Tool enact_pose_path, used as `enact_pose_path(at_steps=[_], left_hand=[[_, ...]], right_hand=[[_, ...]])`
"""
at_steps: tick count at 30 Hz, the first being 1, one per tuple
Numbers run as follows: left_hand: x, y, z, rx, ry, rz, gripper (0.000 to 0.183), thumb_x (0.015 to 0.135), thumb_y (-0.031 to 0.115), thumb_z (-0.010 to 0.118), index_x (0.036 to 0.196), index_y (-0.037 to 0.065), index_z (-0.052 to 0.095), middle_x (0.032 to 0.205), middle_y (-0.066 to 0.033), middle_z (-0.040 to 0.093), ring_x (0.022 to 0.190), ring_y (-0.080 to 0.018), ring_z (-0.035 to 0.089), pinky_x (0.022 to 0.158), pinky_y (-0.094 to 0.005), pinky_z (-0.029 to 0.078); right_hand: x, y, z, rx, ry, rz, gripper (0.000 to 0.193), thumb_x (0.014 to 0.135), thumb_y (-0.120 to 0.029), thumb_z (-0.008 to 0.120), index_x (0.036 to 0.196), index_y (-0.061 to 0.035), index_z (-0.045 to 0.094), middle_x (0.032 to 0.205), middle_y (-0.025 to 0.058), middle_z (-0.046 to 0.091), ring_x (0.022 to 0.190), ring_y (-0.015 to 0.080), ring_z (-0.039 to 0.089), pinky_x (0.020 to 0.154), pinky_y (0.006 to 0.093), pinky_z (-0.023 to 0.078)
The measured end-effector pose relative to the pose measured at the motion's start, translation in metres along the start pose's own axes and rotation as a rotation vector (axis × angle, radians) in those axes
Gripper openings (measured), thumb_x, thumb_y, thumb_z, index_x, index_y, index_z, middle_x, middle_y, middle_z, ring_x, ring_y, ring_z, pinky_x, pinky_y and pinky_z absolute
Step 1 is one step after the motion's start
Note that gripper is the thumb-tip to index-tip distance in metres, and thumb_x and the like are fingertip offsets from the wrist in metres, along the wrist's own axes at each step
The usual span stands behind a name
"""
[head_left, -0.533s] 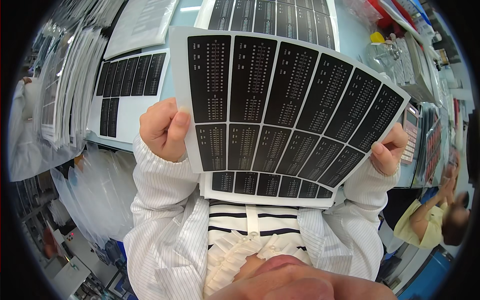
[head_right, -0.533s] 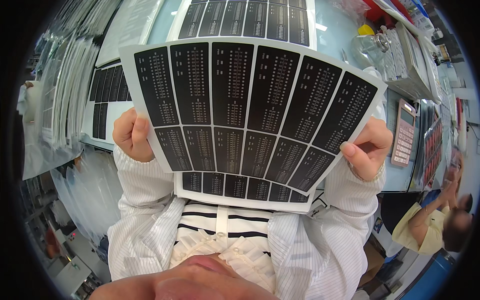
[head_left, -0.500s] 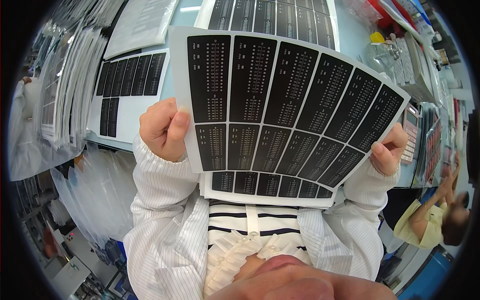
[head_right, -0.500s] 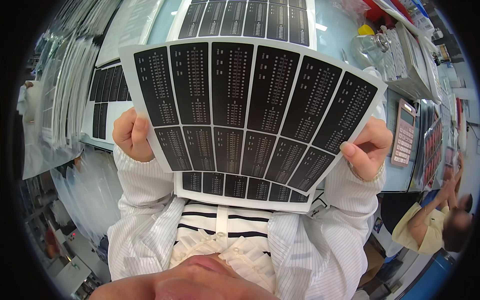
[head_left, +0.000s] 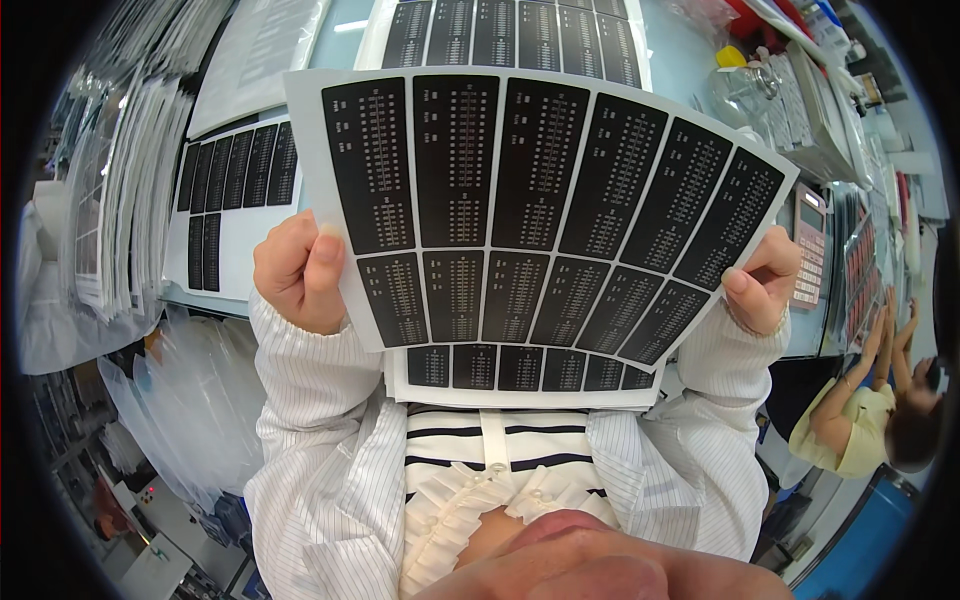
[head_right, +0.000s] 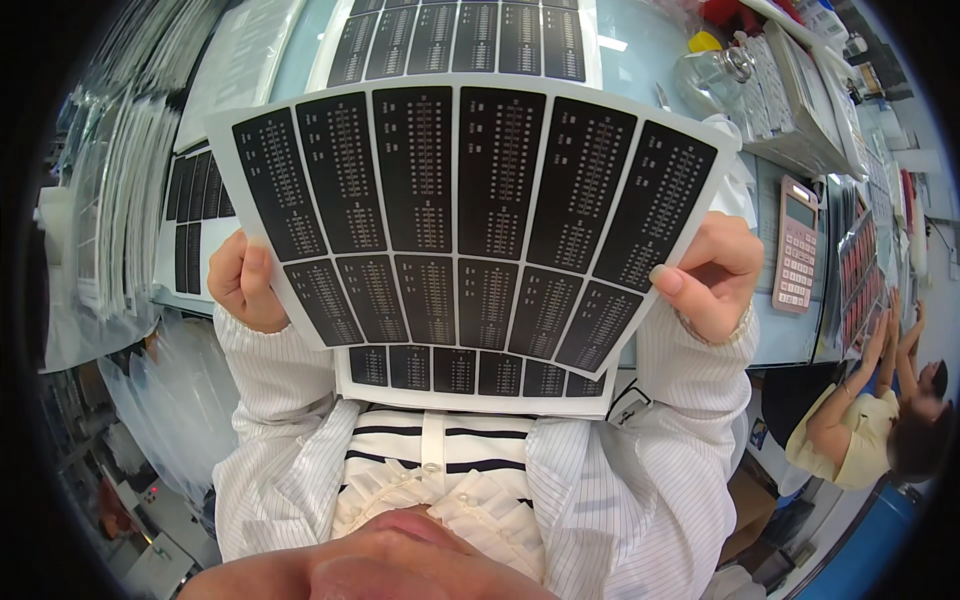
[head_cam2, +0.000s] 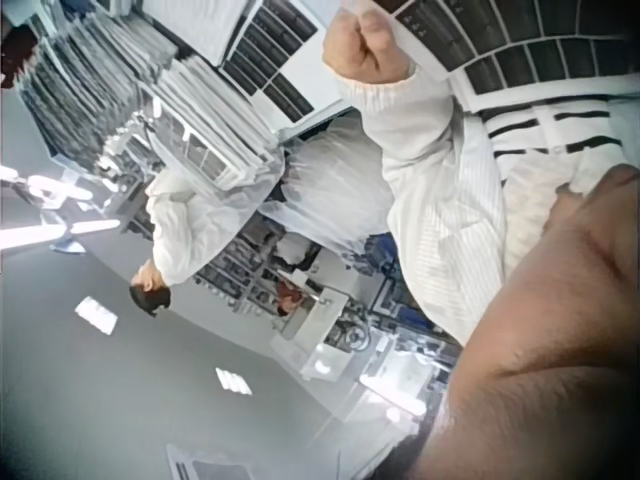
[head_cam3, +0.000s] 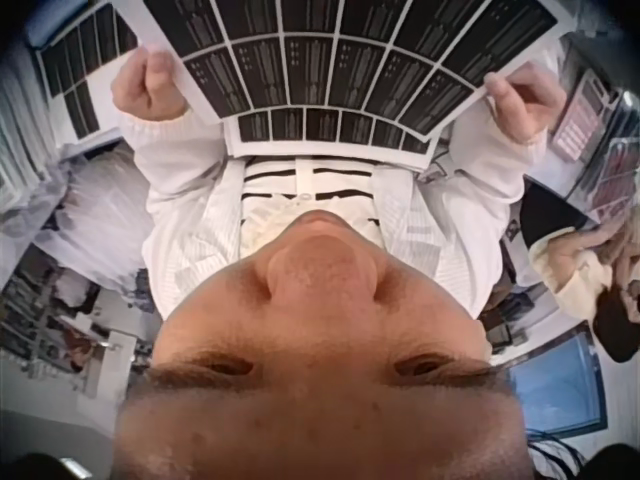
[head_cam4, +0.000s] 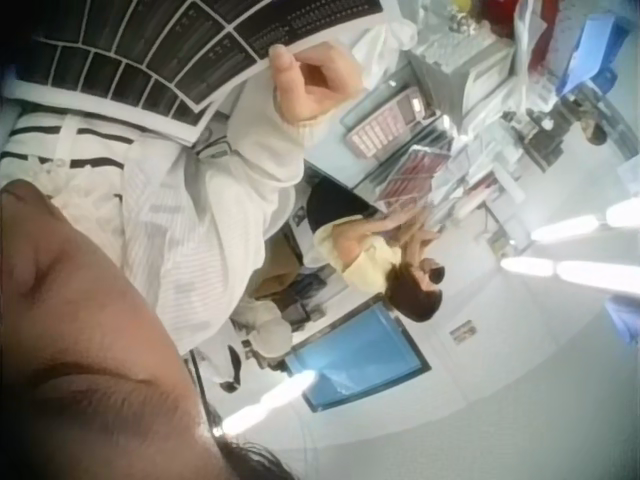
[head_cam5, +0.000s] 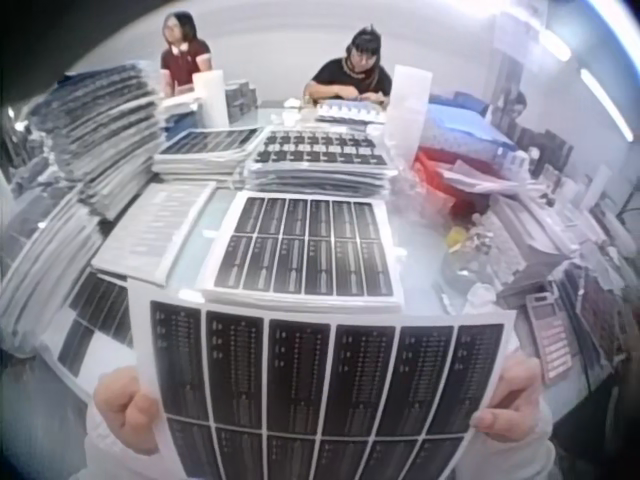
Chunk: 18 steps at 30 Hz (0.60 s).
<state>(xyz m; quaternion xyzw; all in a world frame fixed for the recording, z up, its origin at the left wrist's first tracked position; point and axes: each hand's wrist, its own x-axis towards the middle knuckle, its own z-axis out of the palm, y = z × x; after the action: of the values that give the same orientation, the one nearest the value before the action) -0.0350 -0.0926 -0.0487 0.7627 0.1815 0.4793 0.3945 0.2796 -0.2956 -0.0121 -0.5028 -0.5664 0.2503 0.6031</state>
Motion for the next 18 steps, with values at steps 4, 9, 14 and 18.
enact_pose_path(at_steps=[4,9,14,18], left_hand=[[-0.0014,0.0004,-0.0002,0.031,0.028,-0.019,0.024,0.082,0.013,0.051,0.067,-0.005,0.052,0.052,-0.0022,0.046,0.042,-0.0078,0.037,0.04,-0.0232,0.026],[-0.0021,-0.0006,-0.0008,0.06,0.045,-0.018,0.024,0.083,0.014,0.051,0.069,-0.006,0.054,0.052,-0.002,0.046,0.043,-0.0075,0.037,0.04,-0.0229,0.026],[-0.002,-0.0006,-0.0024,0.051,0.018,0.003,0.024,0.083,0.014,0.051,0.072,-0.006,0.056,0.053,-0.0029,0.05,0.043,-0.0078,0.04,0.041,-0.022,0.028],[-0.002,0.0006,-0.0014,0.054,0.036,-0.002,0.023,0.083,0.014,0.051,0.071,-0.006,0.056,0.054,-0.0039,0.051,0.043,-0.008,0.041,0.041,-0.0219,0.029]], right_hand=[[-0.0026,-0.002,-0.0024,-0.017,-0.045,0.054,0.018,0.07,-0.011,0.063,0.06,0.0002,0.053,0.07,0.0094,0.058,0.064,0.0164,0.053,0.059,0.0266,0.039],[-0.0022,-0.0009,-0.0031,-0.016,-0.055,0.03,0.017,0.069,-0.011,0.063,0.059,-0.0002,0.053,0.069,0.0101,0.06,0.061,0.0165,0.054,0.057,0.0262,0.04],[-0.0018,-0.0022,-0.0019,-0.028,-0.052,0.035,0.017,0.068,-0.011,0.063,0.059,-0.0002,0.054,0.069,0.0105,0.06,0.061,0.0164,0.054,0.057,0.0259,0.04],[-0.0011,-0.0021,-0.0009,-0.007,-0.049,0.034,0.018,0.068,-0.012,0.063,0.06,0.0,0.054,0.069,0.0105,0.061,0.06,0.0163,0.054,0.056,0.026,0.04]])
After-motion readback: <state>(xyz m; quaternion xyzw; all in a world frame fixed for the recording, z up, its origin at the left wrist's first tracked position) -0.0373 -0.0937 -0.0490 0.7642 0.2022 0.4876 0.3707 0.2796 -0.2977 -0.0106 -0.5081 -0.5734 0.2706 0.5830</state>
